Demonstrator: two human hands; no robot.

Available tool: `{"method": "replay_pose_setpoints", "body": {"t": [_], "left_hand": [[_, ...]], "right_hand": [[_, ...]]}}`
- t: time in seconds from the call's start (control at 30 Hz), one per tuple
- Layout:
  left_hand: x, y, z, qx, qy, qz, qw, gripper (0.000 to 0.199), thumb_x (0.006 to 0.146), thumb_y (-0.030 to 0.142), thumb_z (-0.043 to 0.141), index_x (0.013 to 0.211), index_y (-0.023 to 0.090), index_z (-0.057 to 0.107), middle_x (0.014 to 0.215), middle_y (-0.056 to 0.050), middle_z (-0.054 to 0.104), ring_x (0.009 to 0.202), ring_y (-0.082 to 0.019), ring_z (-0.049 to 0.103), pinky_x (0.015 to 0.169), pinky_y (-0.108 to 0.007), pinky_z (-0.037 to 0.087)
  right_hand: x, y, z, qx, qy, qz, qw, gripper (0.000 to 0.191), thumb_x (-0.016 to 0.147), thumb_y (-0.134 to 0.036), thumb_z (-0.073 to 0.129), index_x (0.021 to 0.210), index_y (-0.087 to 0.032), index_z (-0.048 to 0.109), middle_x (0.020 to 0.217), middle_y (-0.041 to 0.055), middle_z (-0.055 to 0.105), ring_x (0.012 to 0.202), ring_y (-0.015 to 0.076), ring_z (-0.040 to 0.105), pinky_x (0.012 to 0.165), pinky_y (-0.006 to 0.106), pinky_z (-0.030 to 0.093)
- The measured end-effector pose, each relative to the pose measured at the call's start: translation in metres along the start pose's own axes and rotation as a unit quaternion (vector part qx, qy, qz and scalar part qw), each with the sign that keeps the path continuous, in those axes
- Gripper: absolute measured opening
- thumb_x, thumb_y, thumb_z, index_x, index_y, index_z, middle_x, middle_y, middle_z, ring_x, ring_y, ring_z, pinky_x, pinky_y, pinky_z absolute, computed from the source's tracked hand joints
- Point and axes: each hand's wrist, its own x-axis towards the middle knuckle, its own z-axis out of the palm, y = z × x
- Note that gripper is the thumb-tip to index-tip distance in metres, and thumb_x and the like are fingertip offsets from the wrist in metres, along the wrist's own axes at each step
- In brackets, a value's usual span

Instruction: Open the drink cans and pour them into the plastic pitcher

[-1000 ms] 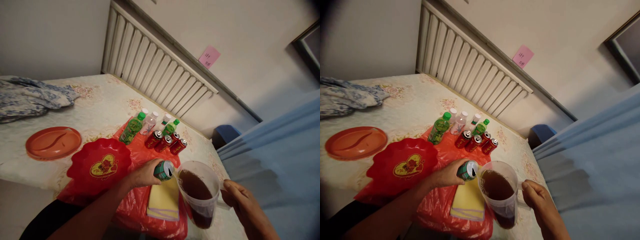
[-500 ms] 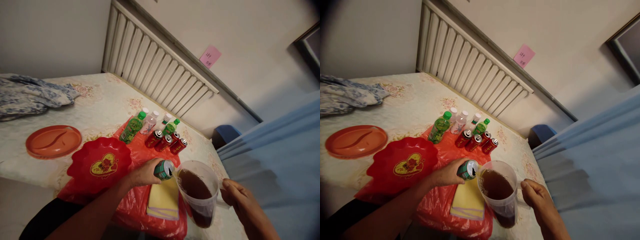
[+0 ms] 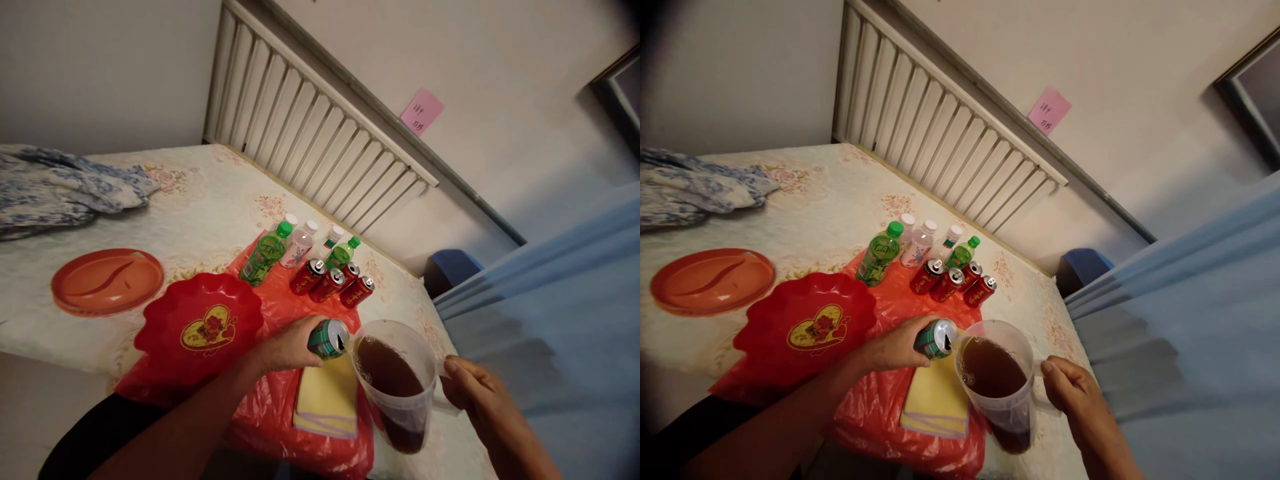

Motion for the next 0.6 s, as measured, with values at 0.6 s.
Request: {"method": "replay_pose_setpoints", "body": {"t": [0.6], "left_hand": [[0.0002, -0.006, 0.0017, 0.014, 0.004, 0.008, 1.0, 0.075, 0.057, 0.014, 0.075, 0.128, 0.024, 0.054, 0.125, -0.005, 0.062, 0.111, -0.027, 0.058, 0.099, -0.036, 0.045]], "right_hand": [[0.0015, -0.0015, -0.0021, -0.03, -0.009, -0.001, 1.0, 0.055, 0.081, -0.066, 0.056, 0.054, -0.023, 0.034, 0.053, -0.0063, 0.025, 0.052, 0.0106, 0.019, 0.049, 0.027, 0.017]]}}
